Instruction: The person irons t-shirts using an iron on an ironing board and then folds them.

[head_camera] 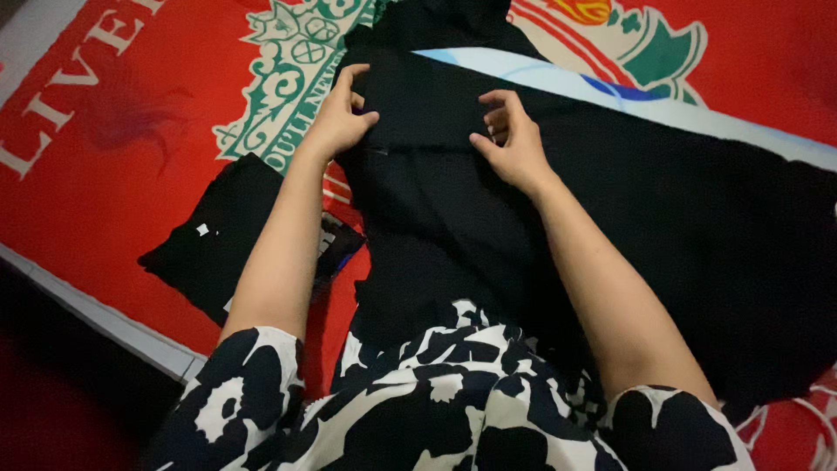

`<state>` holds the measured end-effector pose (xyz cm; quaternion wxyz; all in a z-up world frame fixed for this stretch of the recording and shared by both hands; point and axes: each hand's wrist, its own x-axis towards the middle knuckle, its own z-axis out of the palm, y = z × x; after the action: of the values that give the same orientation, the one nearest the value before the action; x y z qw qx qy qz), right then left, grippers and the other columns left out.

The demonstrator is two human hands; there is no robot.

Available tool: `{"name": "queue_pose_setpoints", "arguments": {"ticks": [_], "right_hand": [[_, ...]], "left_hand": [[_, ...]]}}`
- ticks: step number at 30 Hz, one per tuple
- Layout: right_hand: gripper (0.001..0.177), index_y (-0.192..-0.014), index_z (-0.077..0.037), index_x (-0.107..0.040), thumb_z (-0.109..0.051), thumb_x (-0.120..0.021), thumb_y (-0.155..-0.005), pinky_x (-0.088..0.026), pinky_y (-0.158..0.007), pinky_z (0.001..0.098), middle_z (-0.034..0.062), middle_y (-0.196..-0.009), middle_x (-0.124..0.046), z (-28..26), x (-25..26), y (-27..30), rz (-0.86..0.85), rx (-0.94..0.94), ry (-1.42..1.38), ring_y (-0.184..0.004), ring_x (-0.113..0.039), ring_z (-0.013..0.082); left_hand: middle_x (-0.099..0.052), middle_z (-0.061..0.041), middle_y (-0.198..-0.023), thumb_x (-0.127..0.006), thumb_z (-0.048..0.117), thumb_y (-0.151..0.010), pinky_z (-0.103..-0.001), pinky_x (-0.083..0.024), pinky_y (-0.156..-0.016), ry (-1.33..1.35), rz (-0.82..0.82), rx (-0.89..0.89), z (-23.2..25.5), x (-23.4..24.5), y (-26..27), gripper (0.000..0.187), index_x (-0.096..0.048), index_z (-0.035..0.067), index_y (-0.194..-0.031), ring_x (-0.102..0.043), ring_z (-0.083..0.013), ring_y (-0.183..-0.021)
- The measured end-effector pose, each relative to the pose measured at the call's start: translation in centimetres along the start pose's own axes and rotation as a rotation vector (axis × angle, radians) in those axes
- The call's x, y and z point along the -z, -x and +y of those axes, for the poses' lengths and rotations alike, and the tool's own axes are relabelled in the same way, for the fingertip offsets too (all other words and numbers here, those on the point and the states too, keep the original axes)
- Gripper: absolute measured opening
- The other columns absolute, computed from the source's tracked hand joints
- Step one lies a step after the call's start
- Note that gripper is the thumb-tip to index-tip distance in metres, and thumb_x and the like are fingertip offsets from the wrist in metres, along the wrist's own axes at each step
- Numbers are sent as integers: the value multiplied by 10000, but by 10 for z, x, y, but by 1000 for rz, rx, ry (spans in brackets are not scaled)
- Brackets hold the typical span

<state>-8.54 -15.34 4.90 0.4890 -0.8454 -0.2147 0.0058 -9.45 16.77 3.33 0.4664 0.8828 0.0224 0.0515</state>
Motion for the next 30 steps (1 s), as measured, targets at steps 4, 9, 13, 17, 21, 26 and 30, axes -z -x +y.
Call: {"name": "queue_pose_setpoints", "arguments": {"ticks": [4,9,13,17,21,26,30], "right_hand": [[604,-1414,-81,-490,-200,-800,-910,-516,-997,433,170,-1272,-620,-11,27,31,-14,116,71,-1196,-617,300],[634,-1387,-52,-568,-247,-839,-848,-418,-1070,465,162,-1272,-643,8,97,96,71,227,443,-1231,-571,367],[509,-1321,-40,-640,-240,-828,-892,-435,-1082,454,168,-1287,-645,43,166,146,203,115,565,-1230,-581,361],[279,-1184,-40,-697,-200,-791,-975,-467,-1081,442,167,-1257,-660,72,222,197,359,-31,681,-1240,-588,362],[174,-1121,-51,-715,-181,-733,-1006,-536,-938,423,158,-1132,-702,95,251,215,383,-290,576,-1074,-682,346],[242,-1221,-16,-694,-64,-691,-983,-536,-947,459,204,-1172,-685,120,294,186,379,-141,721,-1078,-671,405],[675,-1258,21,-686,-5,-676,-584,-535,-841,438,204,-1149,-702,148,326,146,244,68,1144,-1049,-663,422]], "left_hand": [[-594,-162,-1196,-766,177,-806,-490,-479,-930,-445,169,-21,39,-16,10,735,-453,149,-1471,-575,-368,-1132],[-508,-189,-1415,-784,153,-805,-534,-377,-1063,-541,282,-449,74,-74,7,616,-556,82,-1373,-429,-384,-1334],[-551,-163,-1379,-752,191,-875,-523,-353,-1071,-527,56,-616,106,-143,-4,427,-645,90,-1275,-471,-346,-1319],[-579,-140,-1354,-718,225,-903,-503,-365,-1062,-528,-117,-693,132,-215,-15,368,-668,98,-1245,-496,-319,-1309],[-568,-162,-1343,-699,201,-895,-508,-375,-1011,-486,-224,-721,151,-276,-32,433,-636,85,-1308,-492,-342,-1286],[-600,-132,-1259,-690,112,-860,-500,-399,-1014,-419,-84,-820,170,-328,-50,486,-602,56,-1334,-542,-326,-1211],[-593,-130,-1148,-706,112,-872,-488,-414,-986,-293,48,-774,173,-341,-49,322,-624,65,-1179,-549,-332,-1146]]}}
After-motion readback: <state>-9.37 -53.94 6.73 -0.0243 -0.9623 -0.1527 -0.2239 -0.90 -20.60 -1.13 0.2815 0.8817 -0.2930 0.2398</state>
